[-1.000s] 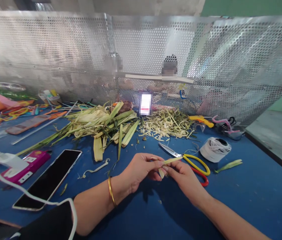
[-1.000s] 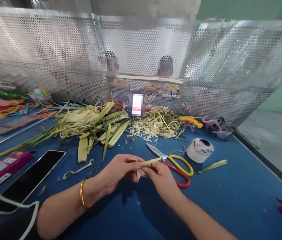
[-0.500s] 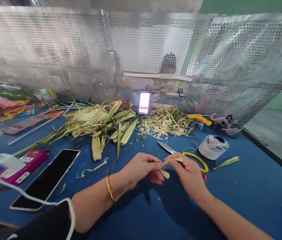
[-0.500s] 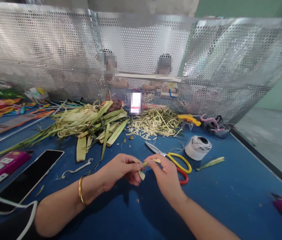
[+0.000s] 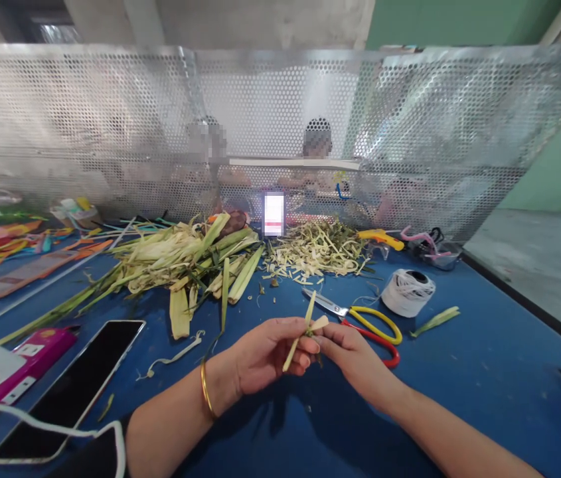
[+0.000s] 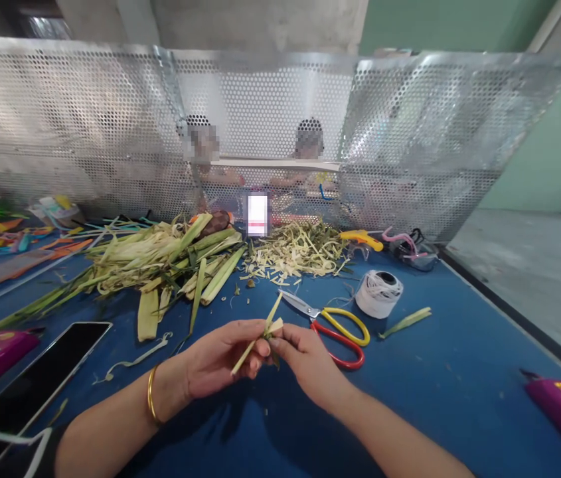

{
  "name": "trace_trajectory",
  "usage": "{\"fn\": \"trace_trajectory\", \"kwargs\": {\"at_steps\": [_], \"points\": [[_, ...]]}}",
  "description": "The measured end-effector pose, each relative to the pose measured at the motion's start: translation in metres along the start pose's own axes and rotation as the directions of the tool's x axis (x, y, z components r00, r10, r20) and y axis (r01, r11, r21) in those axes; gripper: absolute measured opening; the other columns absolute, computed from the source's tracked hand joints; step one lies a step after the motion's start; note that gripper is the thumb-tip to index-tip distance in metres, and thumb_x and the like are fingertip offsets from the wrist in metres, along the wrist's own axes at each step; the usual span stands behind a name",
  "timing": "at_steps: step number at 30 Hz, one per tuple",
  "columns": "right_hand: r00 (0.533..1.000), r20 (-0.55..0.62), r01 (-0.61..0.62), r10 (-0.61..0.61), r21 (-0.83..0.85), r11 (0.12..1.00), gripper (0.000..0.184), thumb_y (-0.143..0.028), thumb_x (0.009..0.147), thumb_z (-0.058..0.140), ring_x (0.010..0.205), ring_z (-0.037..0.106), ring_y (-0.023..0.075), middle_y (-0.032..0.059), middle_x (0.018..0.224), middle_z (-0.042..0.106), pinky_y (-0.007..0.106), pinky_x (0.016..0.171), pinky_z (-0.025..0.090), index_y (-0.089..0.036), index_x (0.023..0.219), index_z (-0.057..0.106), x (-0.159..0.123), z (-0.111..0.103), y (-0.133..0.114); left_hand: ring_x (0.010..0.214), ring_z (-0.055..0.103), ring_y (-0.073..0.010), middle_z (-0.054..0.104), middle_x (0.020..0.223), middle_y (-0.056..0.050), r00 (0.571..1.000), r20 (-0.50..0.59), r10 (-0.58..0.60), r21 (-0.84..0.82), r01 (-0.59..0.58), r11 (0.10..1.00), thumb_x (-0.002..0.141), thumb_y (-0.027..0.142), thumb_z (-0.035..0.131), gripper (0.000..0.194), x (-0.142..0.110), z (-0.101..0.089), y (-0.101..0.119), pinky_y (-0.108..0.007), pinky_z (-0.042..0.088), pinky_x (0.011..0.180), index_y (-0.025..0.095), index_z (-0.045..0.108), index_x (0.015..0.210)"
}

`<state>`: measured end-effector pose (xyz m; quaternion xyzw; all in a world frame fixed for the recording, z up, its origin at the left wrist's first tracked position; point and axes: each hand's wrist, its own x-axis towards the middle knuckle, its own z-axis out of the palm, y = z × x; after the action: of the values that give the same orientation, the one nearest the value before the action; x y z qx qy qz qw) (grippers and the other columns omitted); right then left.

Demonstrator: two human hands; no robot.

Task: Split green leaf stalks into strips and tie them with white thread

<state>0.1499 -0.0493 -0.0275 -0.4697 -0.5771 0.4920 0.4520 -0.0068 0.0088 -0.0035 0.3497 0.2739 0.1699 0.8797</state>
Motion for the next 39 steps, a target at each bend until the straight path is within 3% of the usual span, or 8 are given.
{"fn": "trace_trajectory", "kwargs": {"at_steps": [3,8,10,15,18,24,30,39], "points": [[0.992,-0.016,0.116,-0.129,-0.332,0.936,0.025,-0.031,0.091,0.042,0.065,0.051,0.0141,0.0011,0.069,0.059,0.027,0.063,0.04,-0.018,0.072,0.055,-0.003,0.0,0.003,0.049,0.058,-0.0092,0.064,0.062,-0.003,0.995,-0.085,0.051,0.102,-0.042,0.994,0.075,0.031,0.067,0.021,0.0,0.002,-0.002,-0.018,0.043,0.048,0.011,0.06,0.077],[0.905,0.086,0.283,-0.416,-0.852,0.439,0.024,-0.012,0.088,0.035,0.07,0.051,0.0199,0.0078,0.074,0.061,0.038,0.073,0.039,-0.016,0.077,0.057,-0.008,0.006,0.007,0.049,0.056,-0.0079,0.064,0.061,-0.001,0.98,-0.197,0.0,0.123,0.024,0.992,0.071,0.03,0.069,0.02,0.002,0.002,-0.003,-0.018,0.04,0.049,0.011,0.061,0.073],[0.923,0.056,0.251,-0.381,-0.838,0.484,0.023,-0.01,0.086,0.037,0.07,0.054,0.0197,0.0072,0.075,0.063,0.036,0.072,0.04,-0.016,0.079,0.058,-0.007,0.007,0.007,0.05,0.056,-0.0076,0.064,0.062,-0.001,0.977,-0.21,0.023,0.155,0.011,0.988,0.07,0.032,0.07,0.023,0.002,0.003,-0.003,-0.019,0.041,0.051,0.012,0.062,0.072],[0.982,0.005,0.167,-0.19,-0.498,0.851,0.016,-0.02,0.087,0.047,0.077,0.061,0.017,0.002,0.08,0.068,0.028,0.071,0.043,-0.02,0.081,0.062,-0.004,0.002,-0.003,0.051,0.058,-0.0103,0.064,0.058,-0.002,0.975,-0.194,0.106,0.308,-0.042,0.951,0.072,0.043,0.068,0.032,-0.001,0.006,-0.001,-0.021,0.041,0.052,0.011,0.062,0.073],[0.994,-0.019,0.095,-0.107,-0.324,0.941,0.014,-0.025,0.086,0.05,0.081,0.062,0.0184,0.0023,0.084,0.069,0.029,0.075,0.045,-0.02,0.084,0.063,-0.002,-0.003,-0.007,0.052,0.059,-0.0104,0.066,0.062,-0.004,0.979,-0.19,0.076,0.288,-0.019,0.957,0.075,0.041,0.067,0.031,-0.002,0.006,0.002,-0.022,0.043,0.055,0.01,0.064,0.08],[0.989,-0.118,0.037,-0.084,-0.353,0.935,0.014,-0.032,0.081,0.055,0.079,0.059,0.0185,0.0013,0.08,0.066,0.029,0.073,0.045,-0.019,0.08,0.061,-0.002,-0.01,-0.009,0.053,0.062,-0.013,0.069,0.068,-0.008,0.975,-0.217,0.044,0.247,0.011,0.969,0.087,0.059,0.038,0.056,-0.003,0.006,0.006,-0.023,0.043,0.053,0.009,0.066,0.09],[0.971,-0.189,0.048,-0.147,-0.449,0.892,0.016,-0.033,0.081,0.056,0.07,0.054,0.015,-0.0005,0.071,0.06,0.026,0.065,0.042,-0.02,0.073,0.057,-0.003,-0.011,-0.015,0.052,0.059,-0.0106,0.066,0.061,-0.002,0.962,-0.192,0.196,0.471,-0.085,0.878,0.075,0.048,0.062,0.036,-0.004,0.01,0.005,-0.02,0.041,0.053,0.013,0.062,0.085],[0.979,-0.161,0.044,-0.124,-0.43,0.902,0.023,-0.025,0.083,0.053,0.06,0.05,0.0113,-0.0031,0.06,0.055,0.022,0.058,0.039,-0.018,0.061,0.054,-0.001,-0.003,-0.014,0.042,0.045,-0.0089,0.058,0.048,0.002,0.932,-0.225,0.284,0.729,-0.033,0.684,0.073,0.048,0.06,0.032,0.001,0.014,0.004,-0.02,0.03,0.043,0.016,0.057,0.073]]}}
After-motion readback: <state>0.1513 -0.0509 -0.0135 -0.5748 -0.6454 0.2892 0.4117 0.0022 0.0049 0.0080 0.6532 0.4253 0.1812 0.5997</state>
